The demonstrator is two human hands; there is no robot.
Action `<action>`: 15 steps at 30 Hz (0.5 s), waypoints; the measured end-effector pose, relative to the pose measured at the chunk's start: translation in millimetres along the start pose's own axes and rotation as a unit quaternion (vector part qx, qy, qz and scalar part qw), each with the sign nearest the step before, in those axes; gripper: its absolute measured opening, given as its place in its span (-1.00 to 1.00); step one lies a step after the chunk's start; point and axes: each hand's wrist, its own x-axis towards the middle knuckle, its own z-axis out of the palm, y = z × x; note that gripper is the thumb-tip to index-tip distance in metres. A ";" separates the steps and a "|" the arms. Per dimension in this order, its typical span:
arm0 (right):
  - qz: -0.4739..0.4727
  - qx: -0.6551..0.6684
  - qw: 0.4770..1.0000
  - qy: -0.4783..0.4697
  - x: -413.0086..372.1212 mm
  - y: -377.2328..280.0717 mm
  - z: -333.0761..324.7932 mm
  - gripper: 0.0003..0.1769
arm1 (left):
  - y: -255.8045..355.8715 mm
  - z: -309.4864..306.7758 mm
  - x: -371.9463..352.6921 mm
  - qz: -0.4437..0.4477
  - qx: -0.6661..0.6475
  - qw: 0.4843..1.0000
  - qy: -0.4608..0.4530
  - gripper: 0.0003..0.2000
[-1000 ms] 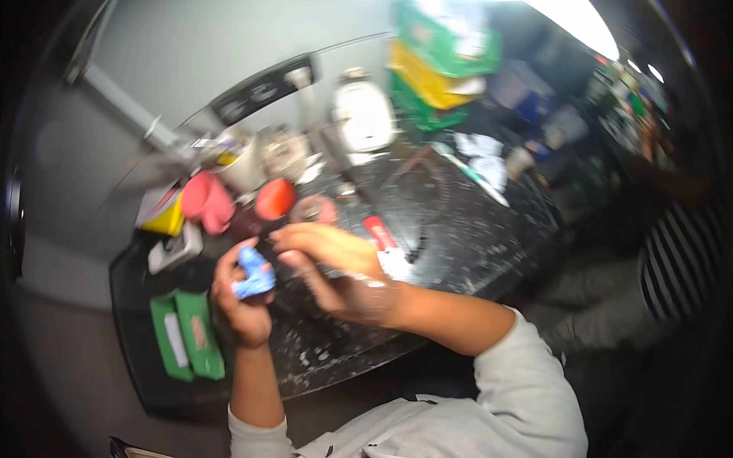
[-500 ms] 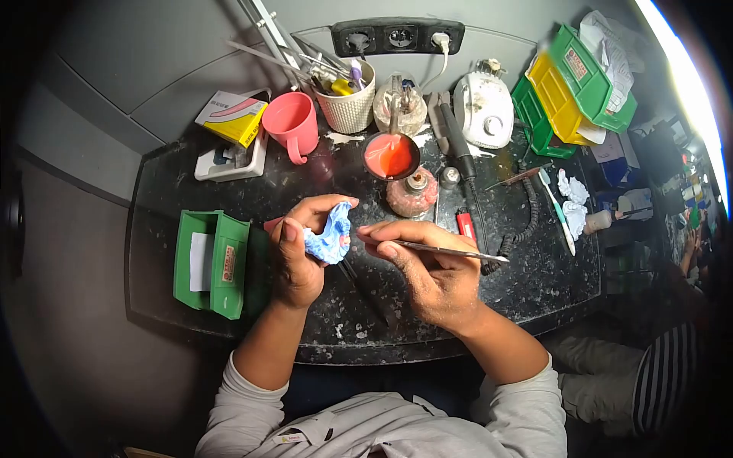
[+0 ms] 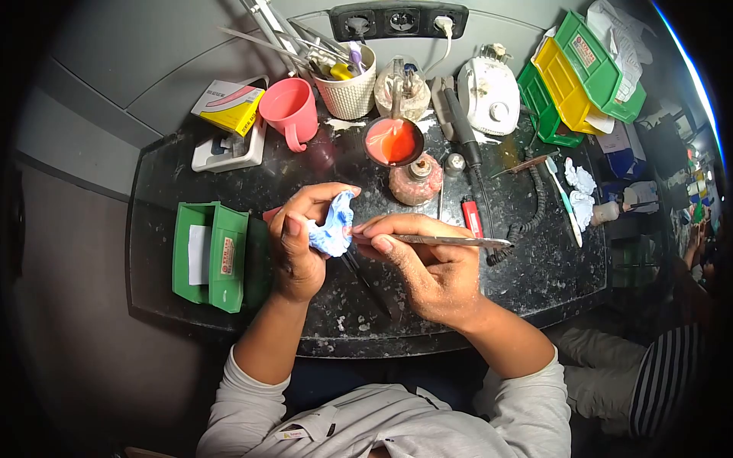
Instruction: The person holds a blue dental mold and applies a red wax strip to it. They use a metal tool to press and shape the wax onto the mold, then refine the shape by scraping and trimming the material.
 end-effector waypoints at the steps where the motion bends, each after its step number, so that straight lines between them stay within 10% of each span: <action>1: 0.000 0.001 1.000 0.000 -0.2 0.4 0.4 -0.84 | -0.2 -2.4 -0.5 -0.007 0.008 1.000 -0.009 -0.30; 15: 0.008 0.027 1.000 0.005 0.4 2.5 -1.2 -0.84 | 6.0 2.3 -0.2 -0.031 -0.031 0.999 -0.020 -0.26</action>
